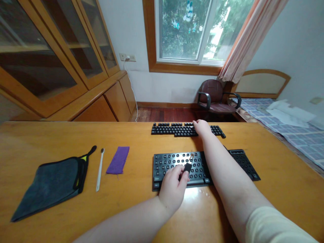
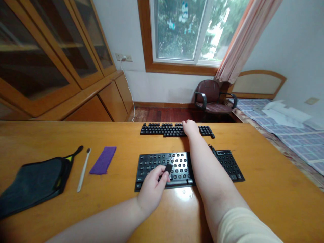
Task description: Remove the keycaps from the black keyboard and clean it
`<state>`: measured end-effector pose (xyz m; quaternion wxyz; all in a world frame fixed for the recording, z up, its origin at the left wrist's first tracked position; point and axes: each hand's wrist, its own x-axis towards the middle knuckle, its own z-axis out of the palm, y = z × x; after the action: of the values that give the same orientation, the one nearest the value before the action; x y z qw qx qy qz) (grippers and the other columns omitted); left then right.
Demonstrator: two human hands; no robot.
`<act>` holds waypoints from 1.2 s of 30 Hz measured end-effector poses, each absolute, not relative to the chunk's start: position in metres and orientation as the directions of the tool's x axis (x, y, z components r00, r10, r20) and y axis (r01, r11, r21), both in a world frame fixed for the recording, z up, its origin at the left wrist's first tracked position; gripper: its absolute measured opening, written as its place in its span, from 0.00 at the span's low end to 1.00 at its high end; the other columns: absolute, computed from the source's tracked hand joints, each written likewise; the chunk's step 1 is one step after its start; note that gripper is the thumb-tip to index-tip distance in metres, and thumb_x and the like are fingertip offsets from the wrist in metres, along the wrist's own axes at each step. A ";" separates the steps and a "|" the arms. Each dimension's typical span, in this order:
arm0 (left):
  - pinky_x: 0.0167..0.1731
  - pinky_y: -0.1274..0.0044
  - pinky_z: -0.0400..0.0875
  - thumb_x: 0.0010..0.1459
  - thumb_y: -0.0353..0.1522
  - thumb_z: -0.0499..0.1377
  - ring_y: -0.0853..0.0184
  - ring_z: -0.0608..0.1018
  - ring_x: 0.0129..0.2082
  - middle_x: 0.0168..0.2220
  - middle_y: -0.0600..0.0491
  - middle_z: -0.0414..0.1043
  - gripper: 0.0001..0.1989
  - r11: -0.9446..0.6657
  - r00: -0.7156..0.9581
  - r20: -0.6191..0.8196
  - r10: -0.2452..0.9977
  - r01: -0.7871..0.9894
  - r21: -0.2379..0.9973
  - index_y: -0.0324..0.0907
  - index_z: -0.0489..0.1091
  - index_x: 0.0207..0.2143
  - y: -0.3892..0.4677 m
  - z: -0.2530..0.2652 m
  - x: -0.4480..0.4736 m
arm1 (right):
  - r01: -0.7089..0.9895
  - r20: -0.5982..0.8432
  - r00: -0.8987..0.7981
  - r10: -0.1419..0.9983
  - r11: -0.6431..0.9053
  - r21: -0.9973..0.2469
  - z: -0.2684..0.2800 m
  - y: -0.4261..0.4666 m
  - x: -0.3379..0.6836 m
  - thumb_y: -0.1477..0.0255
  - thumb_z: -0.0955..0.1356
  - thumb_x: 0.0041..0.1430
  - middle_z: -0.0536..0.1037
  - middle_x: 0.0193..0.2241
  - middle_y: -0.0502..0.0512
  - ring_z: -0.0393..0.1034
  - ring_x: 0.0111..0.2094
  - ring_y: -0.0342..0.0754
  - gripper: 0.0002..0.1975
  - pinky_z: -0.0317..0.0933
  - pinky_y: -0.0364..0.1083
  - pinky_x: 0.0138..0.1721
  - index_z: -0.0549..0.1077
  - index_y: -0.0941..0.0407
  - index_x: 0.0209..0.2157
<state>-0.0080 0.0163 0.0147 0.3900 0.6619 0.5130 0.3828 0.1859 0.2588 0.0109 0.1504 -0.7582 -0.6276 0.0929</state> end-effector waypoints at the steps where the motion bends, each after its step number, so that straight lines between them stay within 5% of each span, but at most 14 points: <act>1: 0.33 0.77 0.61 0.60 0.33 0.48 0.66 0.71 0.32 0.27 0.54 0.69 0.10 -0.171 0.180 0.109 0.978 0.382 0.908 0.43 0.63 0.26 0.016 0.015 -0.008 | 0.923 0.044 0.197 0.979 -0.170 -0.345 0.011 0.259 0.186 0.61 0.58 0.61 0.77 0.38 0.65 0.70 0.42 0.54 0.21 0.60 0.47 0.43 0.76 0.59 0.36; 22: 0.34 0.76 0.62 0.60 0.33 0.48 0.66 0.71 0.32 0.27 0.54 0.69 0.11 -0.164 0.175 0.102 0.979 0.385 0.908 0.42 0.64 0.26 0.015 0.018 -0.009 | 0.870 0.121 0.252 0.960 -0.169 -0.463 0.023 0.248 0.181 0.62 0.58 0.60 0.78 0.37 0.63 0.70 0.41 0.53 0.19 0.60 0.46 0.42 0.75 0.59 0.37; 25: 0.33 0.77 0.62 0.60 0.32 0.48 0.66 0.71 0.32 0.27 0.54 0.69 0.11 -0.156 0.163 0.104 0.981 0.357 0.921 0.42 0.63 0.25 0.015 0.017 -0.008 | 0.784 0.389 0.203 0.899 0.089 -0.614 0.050 0.238 0.183 0.63 0.56 0.62 0.77 0.37 0.59 0.70 0.40 0.49 0.19 0.60 0.44 0.42 0.74 0.58 0.39; 27: 0.33 0.77 0.62 0.61 0.33 0.48 0.67 0.71 0.31 0.26 0.54 0.69 0.11 -0.135 0.133 0.099 0.986 0.308 0.942 0.42 0.63 0.26 0.014 0.016 -0.008 | 0.619 0.640 0.263 0.722 0.382 -0.686 0.078 0.225 0.187 0.61 0.57 0.62 0.76 0.32 0.56 0.69 0.34 0.46 0.19 0.61 0.44 0.37 0.73 0.58 0.37; 31: 0.32 0.78 0.63 0.63 0.35 0.45 0.69 0.71 0.28 0.25 0.56 0.67 0.11 -0.123 0.055 0.115 0.992 0.170 0.978 0.42 0.61 0.30 0.011 0.014 -0.008 | 0.219 0.711 0.417 0.566 0.696 -0.683 0.115 0.176 0.181 0.57 0.54 0.64 0.62 0.17 0.47 0.55 0.16 0.40 0.23 0.51 0.41 0.18 0.71 0.55 0.29; 33: 0.31 0.78 0.63 0.63 0.35 0.44 0.70 0.70 0.27 0.24 0.56 0.66 0.12 -0.141 0.033 0.138 0.990 0.137 0.980 0.42 0.61 0.30 0.010 0.012 -0.008 | 0.108 0.690 0.275 0.669 0.692 -0.714 0.110 0.144 0.168 0.55 0.53 0.64 0.61 0.16 0.47 0.54 0.15 0.40 0.26 0.49 0.40 0.16 0.72 0.55 0.27; 36: 0.30 0.78 0.64 0.63 0.36 0.45 0.70 0.70 0.26 0.23 0.57 0.65 0.11 -0.173 0.045 0.169 0.985 0.147 0.974 0.41 0.62 0.32 0.009 0.010 -0.008 | 0.166 0.579 -0.277 0.767 0.632 -0.757 0.081 0.101 0.144 0.52 0.57 0.60 0.68 0.20 0.50 0.63 0.22 0.43 0.25 0.57 0.42 0.22 0.75 0.57 0.34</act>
<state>-0.0085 0.0093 0.0102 0.4241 0.5854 0.4831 0.4939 0.1441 0.1012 0.0815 0.5129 -0.3135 -0.7436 0.2928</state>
